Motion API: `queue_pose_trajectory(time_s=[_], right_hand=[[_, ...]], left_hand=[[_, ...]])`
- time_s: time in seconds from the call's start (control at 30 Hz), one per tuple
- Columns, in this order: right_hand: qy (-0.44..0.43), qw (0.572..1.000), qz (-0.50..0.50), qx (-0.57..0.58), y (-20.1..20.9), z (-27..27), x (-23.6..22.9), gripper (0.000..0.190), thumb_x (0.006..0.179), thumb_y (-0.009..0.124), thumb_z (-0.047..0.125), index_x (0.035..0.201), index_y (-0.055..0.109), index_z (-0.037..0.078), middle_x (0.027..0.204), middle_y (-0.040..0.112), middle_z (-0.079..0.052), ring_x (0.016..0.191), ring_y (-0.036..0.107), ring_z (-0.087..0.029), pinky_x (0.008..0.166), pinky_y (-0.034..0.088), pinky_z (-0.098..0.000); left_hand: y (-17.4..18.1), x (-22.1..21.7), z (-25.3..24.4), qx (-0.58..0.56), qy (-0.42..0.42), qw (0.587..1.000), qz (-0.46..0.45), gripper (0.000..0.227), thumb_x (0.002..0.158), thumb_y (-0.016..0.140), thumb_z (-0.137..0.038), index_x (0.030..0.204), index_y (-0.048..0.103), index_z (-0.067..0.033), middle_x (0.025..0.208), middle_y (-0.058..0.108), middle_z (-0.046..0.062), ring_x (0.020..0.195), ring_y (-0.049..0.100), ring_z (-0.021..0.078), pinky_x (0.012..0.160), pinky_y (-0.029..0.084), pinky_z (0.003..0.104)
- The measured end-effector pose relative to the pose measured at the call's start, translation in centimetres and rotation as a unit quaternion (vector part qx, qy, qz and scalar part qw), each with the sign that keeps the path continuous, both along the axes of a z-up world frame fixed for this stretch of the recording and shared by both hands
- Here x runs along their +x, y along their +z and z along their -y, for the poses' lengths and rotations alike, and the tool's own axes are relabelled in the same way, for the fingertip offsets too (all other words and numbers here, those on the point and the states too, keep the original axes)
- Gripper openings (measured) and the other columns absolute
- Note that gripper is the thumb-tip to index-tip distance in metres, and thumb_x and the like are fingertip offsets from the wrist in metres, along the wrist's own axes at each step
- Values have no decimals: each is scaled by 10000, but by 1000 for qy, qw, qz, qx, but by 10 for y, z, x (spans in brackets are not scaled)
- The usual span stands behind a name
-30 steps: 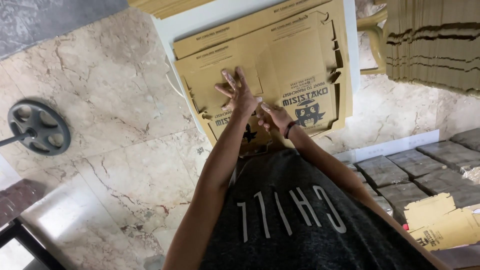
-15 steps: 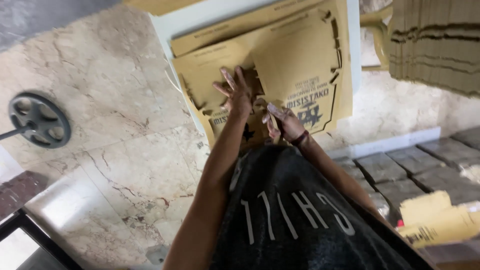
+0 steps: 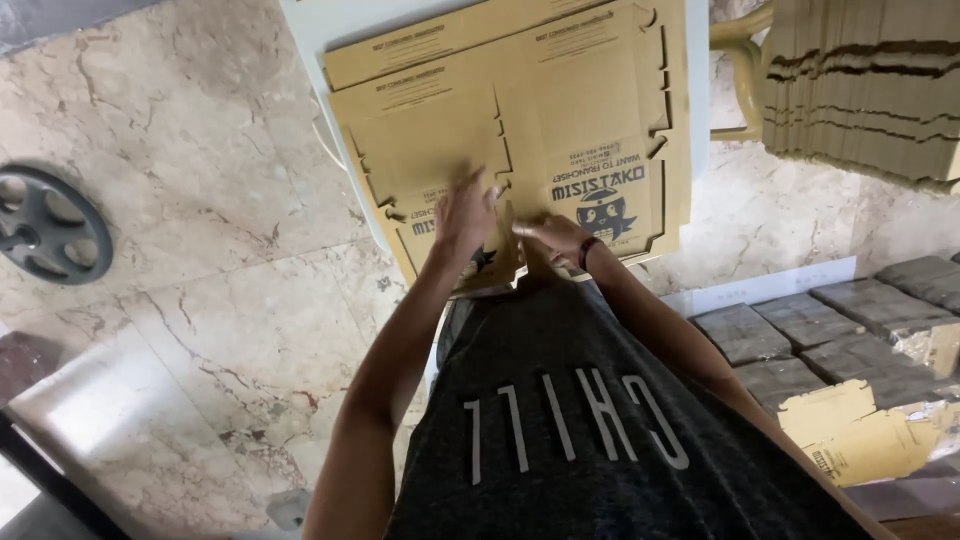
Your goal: The person repeatedly cuts along pre-scored lines on flat cardboard sheets using a handheld blade, then removes the cut sections and places them aside. The process is repeated on multiple sheets in a continuous loop.
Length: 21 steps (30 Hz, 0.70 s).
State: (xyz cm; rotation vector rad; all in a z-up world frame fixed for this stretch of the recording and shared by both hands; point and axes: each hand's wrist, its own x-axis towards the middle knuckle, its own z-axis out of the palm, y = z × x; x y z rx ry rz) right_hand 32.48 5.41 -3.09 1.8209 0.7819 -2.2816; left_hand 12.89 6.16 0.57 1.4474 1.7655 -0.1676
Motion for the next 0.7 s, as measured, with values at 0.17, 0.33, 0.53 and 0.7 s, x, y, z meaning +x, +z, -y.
queue_pose_trajectory(time_s=[0.17,0.33,0.53,0.7], right_hand=[[268,956,33,116,-33,24,41,723,750,820,730,731,737,12,750,713,-242,742,736,-407,689,598,-460],[373,920,-74,98,39,-7,60,680,961,569,585,1147,696,-56,1112,693,-303,1082,647,-472,967,518,-507],[236,961,14,146,-17,-74,35,630,1006,585,608,830,722,19,687,728,-180,597,748,-281,528,605,-306],[256,957,44,133,-27,-95,22,584,961,638,511,694,733,1,601,705,-213,516,732,-308,470,599,-340]], left_hand=[[-155,16,84,-140,369,877,273,834,915,668,-763,1329,612,-41,1047,757,184,890,776,318,723,618,461],[-83,52,39,-192,523,778,291,776,914,730,-587,1404,559,-11,1262,616,323,1050,691,454,809,612,535],[-59,65,30,-193,545,734,357,921,911,750,-579,1566,376,-49,1596,309,323,1396,386,557,1049,424,632],[51,99,-14,-198,582,657,437,919,994,584,-526,1600,210,55,1634,222,317,1492,251,471,1207,262,596]])
